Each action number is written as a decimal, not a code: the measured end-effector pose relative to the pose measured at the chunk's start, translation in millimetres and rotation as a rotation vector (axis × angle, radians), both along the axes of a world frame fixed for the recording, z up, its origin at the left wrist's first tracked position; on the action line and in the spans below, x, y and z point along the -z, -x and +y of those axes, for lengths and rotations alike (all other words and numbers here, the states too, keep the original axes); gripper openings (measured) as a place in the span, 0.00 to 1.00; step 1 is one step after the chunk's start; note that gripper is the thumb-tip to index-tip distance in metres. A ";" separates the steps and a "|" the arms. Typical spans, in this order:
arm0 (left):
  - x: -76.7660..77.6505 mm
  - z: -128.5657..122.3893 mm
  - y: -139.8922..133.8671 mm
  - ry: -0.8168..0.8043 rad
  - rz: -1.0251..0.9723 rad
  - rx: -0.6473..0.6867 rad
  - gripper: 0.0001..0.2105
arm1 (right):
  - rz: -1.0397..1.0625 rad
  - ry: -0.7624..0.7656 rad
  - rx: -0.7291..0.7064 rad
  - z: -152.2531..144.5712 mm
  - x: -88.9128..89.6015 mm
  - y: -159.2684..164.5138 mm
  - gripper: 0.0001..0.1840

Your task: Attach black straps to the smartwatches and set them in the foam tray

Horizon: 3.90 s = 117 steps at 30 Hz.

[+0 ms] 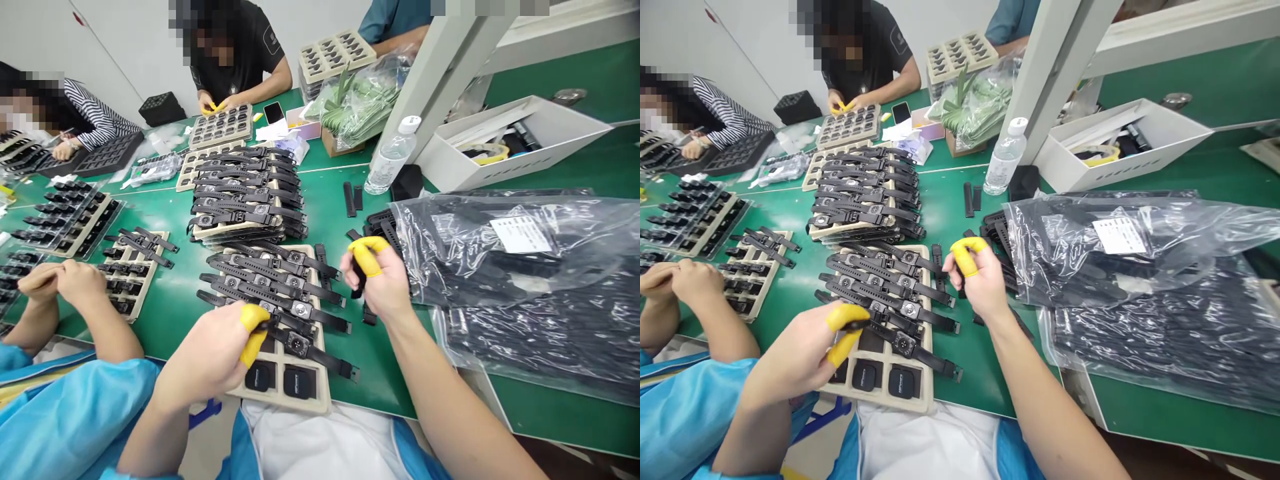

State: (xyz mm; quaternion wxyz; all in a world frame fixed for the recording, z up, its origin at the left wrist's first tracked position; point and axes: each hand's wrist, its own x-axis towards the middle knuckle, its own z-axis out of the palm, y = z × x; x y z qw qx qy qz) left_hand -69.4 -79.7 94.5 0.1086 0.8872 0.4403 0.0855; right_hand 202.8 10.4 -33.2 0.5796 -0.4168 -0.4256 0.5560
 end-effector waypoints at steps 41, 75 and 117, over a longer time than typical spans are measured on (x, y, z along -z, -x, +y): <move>107.6 98.1 -66.8 0.099 -0.512 0.089 0.19 | 0.272 0.255 -0.257 -15.3 -2.5 28.8 0.24; 116.9 92.8 -69.6 -0.020 -0.286 0.094 0.18 | 0.261 0.243 -0.183 -16.9 3.3 33.8 0.24; 99.7 100.1 -75.5 0.429 -1.381 -0.439 0.22 | 0.220 0.516 -0.624 -20.3 -3.1 13.8 0.31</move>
